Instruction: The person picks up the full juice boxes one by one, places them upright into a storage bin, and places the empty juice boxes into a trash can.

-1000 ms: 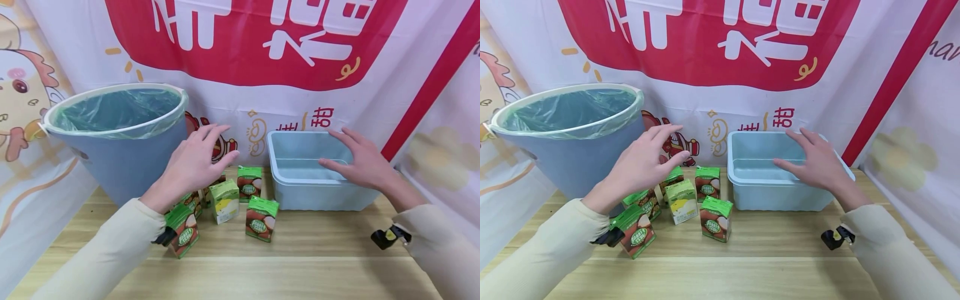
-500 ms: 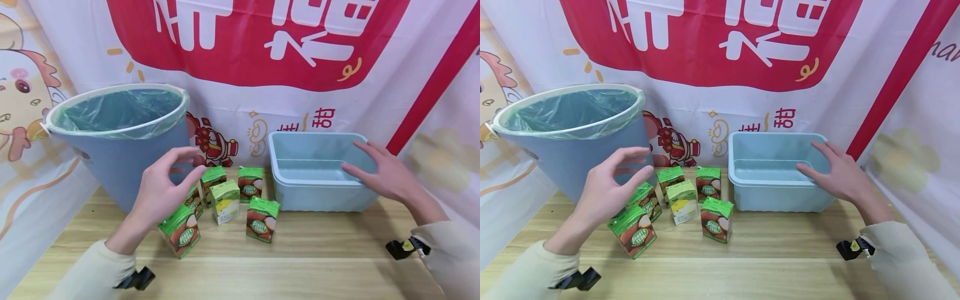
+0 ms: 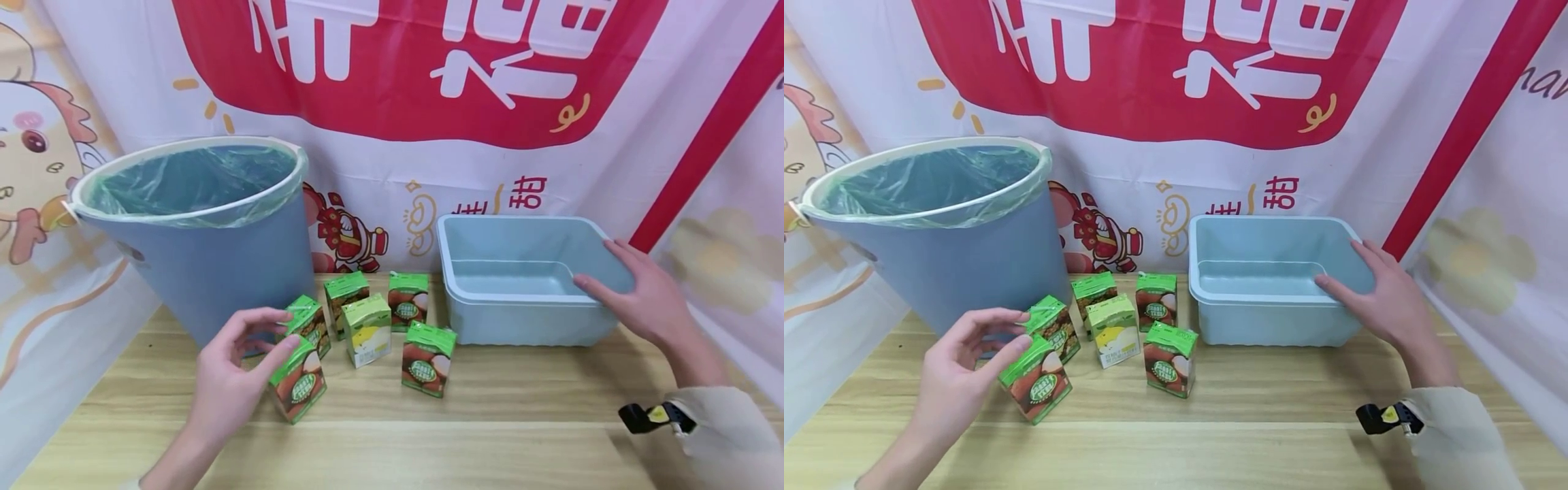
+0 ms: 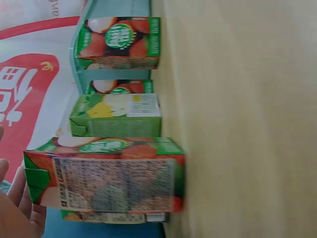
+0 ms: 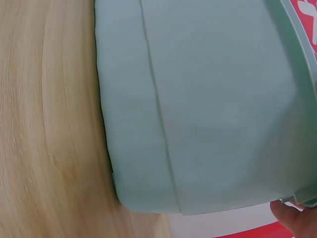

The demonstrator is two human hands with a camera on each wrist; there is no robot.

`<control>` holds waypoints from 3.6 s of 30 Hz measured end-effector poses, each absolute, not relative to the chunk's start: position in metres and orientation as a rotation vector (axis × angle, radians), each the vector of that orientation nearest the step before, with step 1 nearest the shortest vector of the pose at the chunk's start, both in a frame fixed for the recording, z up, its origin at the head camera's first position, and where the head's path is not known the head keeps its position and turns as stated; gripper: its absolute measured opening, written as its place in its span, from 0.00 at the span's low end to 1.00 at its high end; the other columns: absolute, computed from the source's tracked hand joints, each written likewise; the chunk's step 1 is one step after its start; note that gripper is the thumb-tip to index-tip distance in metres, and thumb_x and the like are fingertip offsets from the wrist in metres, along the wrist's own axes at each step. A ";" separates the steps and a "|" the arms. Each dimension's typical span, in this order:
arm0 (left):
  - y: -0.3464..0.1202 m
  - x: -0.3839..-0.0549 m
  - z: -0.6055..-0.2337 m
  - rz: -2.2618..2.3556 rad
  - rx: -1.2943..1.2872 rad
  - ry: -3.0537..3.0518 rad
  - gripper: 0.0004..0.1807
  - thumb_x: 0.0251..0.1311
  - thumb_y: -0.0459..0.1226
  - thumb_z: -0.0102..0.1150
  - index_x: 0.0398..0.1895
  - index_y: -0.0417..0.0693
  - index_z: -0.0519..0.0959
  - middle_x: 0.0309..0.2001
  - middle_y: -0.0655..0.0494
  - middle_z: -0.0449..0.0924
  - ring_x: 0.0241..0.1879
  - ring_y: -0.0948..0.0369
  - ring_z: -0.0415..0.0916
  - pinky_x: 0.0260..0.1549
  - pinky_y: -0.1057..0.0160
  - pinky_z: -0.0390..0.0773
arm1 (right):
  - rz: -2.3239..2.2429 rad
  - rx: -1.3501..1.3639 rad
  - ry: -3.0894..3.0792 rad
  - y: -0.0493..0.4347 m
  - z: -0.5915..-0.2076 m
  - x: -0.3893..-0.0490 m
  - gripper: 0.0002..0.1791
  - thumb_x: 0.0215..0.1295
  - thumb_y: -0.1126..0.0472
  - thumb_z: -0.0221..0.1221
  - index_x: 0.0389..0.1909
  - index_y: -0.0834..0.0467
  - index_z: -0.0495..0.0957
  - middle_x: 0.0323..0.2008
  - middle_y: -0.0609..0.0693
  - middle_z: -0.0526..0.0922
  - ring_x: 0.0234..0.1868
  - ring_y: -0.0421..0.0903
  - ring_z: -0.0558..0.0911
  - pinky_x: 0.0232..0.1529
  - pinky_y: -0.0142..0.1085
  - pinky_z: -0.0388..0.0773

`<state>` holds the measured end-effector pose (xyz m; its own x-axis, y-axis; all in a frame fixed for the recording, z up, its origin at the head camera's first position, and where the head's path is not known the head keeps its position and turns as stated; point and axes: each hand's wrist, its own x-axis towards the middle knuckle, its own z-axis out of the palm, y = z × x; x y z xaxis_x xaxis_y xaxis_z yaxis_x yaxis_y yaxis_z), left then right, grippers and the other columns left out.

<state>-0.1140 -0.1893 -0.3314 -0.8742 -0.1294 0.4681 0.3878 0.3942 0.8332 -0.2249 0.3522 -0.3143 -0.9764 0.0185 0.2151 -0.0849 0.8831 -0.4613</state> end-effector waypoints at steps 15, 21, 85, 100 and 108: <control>-0.201 -0.108 -0.346 -1.262 -0.123 -2.505 0.30 0.51 0.41 0.84 0.58 0.52 0.80 0.56 0.58 0.83 0.50 0.75 0.76 0.48 0.78 0.75 | 0.888 -0.037 -2.763 0.354 -0.322 -0.217 0.55 0.70 0.32 0.59 0.87 0.50 0.45 0.86 0.66 0.48 0.81 0.78 0.51 0.60 0.83 0.62; -0.204 -0.109 -0.344 -1.194 -0.135 -2.606 0.30 0.46 0.40 0.86 0.54 0.55 0.81 0.54 0.55 0.79 0.49 0.70 0.76 0.46 0.71 0.77 | 0.890 -0.032 -2.770 0.358 -0.323 -0.217 0.54 0.71 0.32 0.58 0.87 0.51 0.46 0.86 0.65 0.47 0.81 0.78 0.50 0.60 0.84 0.61; -0.162 -0.132 -0.248 -1.185 -0.312 -2.402 0.20 0.50 0.44 0.85 0.48 0.62 0.92 0.41 0.57 0.92 0.25 0.69 0.86 0.22 0.70 0.79 | 0.911 -0.041 -2.734 0.358 -0.327 -0.217 0.51 0.73 0.33 0.57 0.87 0.51 0.49 0.86 0.64 0.50 0.81 0.77 0.53 0.64 0.82 0.59; -0.108 -0.181 -0.225 -1.257 -0.409 -2.328 0.17 0.57 0.43 0.80 0.51 0.60 0.91 0.33 0.56 0.90 0.28 0.58 0.80 0.22 0.64 0.73 | 0.916 -0.058 -2.759 0.357 -0.328 -0.217 0.52 0.72 0.32 0.56 0.87 0.50 0.46 0.86 0.64 0.48 0.82 0.77 0.51 0.62 0.83 0.61; -0.080 -0.200 -0.218 -1.365 -0.452 -2.257 0.18 0.59 0.43 0.79 0.53 0.59 0.90 0.36 0.55 0.90 0.29 0.59 0.82 0.23 0.64 0.75 | 0.920 -0.053 -2.723 0.357 -0.329 -0.218 0.51 0.73 0.33 0.56 0.87 0.51 0.49 0.86 0.63 0.50 0.82 0.76 0.52 0.64 0.82 0.60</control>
